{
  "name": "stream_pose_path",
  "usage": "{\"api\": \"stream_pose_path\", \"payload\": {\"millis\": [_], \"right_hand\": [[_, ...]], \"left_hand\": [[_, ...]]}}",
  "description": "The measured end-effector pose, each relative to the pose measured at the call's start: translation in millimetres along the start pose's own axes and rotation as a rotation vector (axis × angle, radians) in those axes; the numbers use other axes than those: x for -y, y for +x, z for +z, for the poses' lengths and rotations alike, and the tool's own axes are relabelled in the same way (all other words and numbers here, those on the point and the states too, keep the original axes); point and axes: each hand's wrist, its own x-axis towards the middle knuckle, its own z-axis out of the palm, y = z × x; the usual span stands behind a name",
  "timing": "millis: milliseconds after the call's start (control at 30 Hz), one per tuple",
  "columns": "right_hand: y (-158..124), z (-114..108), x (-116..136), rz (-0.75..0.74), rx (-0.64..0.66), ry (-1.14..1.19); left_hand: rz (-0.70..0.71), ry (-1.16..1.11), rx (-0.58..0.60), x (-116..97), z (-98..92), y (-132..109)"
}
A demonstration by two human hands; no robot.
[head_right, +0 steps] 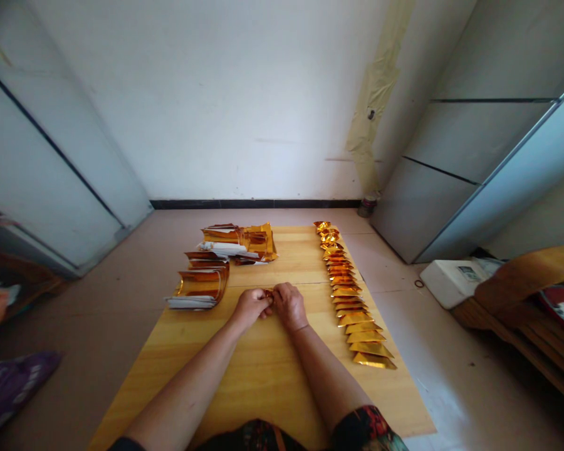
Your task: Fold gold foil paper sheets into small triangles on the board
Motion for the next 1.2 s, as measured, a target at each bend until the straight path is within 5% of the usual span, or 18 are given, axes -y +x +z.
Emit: {"api": "stream_pose_path", "payload": {"millis": [867, 1200], "right_hand": [[2, -13, 11, -0.154, -0.052, -0.162], [4, -17, 17, -0.154, -0.029, -0.151]], "left_hand": [[-0.051, -0.032, -0.076, -11, -0.7, 0], [0.058, 0.199, -0.162, -12, 3.8, -5]]}}
